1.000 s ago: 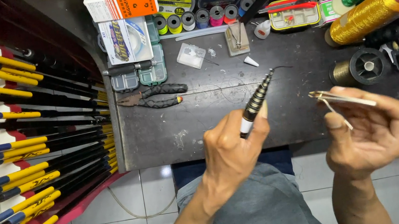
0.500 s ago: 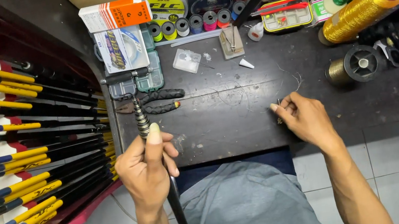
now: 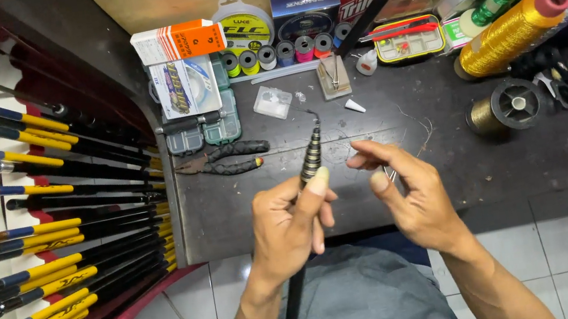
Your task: The person holds a fishing rod tip and wraps a thin line around it multiple times. They then use a pair of pliers to cut the excess line and continue to manipulate the line and rod tip with their hands.
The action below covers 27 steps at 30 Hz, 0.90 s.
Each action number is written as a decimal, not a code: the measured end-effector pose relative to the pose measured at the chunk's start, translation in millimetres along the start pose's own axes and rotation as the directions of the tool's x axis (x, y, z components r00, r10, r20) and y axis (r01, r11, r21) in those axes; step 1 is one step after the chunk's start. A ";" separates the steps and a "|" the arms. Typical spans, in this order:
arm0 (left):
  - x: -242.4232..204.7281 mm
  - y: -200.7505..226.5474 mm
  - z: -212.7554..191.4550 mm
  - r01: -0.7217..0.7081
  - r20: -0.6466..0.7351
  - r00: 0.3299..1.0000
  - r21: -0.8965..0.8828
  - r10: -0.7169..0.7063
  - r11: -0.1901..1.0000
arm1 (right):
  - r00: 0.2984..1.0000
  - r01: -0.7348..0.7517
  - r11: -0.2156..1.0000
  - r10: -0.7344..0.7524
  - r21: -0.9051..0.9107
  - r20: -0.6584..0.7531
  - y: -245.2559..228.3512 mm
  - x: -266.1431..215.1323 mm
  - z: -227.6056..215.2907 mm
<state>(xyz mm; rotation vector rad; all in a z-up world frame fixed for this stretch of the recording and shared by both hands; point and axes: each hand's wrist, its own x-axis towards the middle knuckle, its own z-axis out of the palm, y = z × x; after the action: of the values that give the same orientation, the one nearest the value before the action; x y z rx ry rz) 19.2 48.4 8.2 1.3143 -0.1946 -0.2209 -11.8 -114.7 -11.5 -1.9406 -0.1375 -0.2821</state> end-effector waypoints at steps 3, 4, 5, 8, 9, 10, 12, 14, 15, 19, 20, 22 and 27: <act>1.1 10.0 6.0 0.078 0.056 0.995 0.101 -0.084 0.992 | 0.990 -0.066 0.980 0.040 0.187 0.139 -22.9 -2.9 2.5; 1.3 15.0 7.4 0.136 0.075 0.985 0.213 -0.155 0.968 | 0.972 -0.132 0.958 0.074 0.256 0.223 -29.7 -4.3 2.9; 1.9 15.0 5.7 0.135 0.074 0.985 0.214 -0.154 0.968 | 0.972 -0.130 0.958 0.072 0.256 0.223 -25.8 -9.1 2.8; 3.0 12.1 -3.8 0.114 0.036 0.991 0.227 -0.126 0.967 | 0.954 -0.287 0.875 0.224 0.391 0.198 -13.9 -23.6 -3.8; 2.5 9.4 -9.5 0.096 0.021 0.995 0.172 -0.101 0.980 | 0.953 -0.301 0.893 0.264 0.335 0.150 -10.2 -28.8 -10.7; 1.9 6.6 -15.2 0.076 0.004 0.997 0.118 -0.077 0.990 | 0.948 -0.317 0.907 0.301 0.278 0.099 -6.6 -34.2 -17.7; 2.9 11.9 -23.7 0.083 -0.039 0.996 0.109 -0.079 0.991 | 0.953 -0.297 0.867 0.298 0.400 0.060 9.8 -50.6 -34.1; 2.4 18.5 -31.4 0.098 -0.081 0.993 0.098 -0.090 0.990 | 0.952 -0.274 0.813 0.306 0.513 0.022 29.7 -71.7 -53.2; 3.0 22.8 -34.8 0.143 -0.137 0.982 0.105 -0.128 0.984 | 0.949 -0.240 0.793 0.313 0.560 -0.038 42.6 -83.0 -64.0; 4.9 23.3 -55.7 0.166 -0.201 0.967 0.013 -0.160 0.986 | 0.952 -0.202 0.845 0.289 0.495 -0.105 78.9 -119.4 -106.7; 5.5 24.7 -59.8 0.161 -0.198 0.968 0.013 -0.156 0.987 | 0.952 -0.197 0.847 0.285 0.494 -0.108 90.4 -127.5 -117.4; 4.0 27.2 -68.7 0.165 -0.213 0.963 -0.017 -0.165 0.986 | 0.920 -0.338 0.874 0.386 0.350 -0.075 110.7 -149.6 -137.4; 3.2 31.0 -84.7 0.158 -0.247 0.957 -0.004 -0.154 0.987 | 0.820 -0.505 0.808 0.559 0.303 -0.122 182.4 -214.8 -189.2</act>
<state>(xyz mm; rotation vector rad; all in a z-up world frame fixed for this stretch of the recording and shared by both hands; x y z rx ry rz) 46.3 133.9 17.8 1.3609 0.1193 -0.1875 -202.3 -350.7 -163.7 -1.5969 0.4909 -0.0768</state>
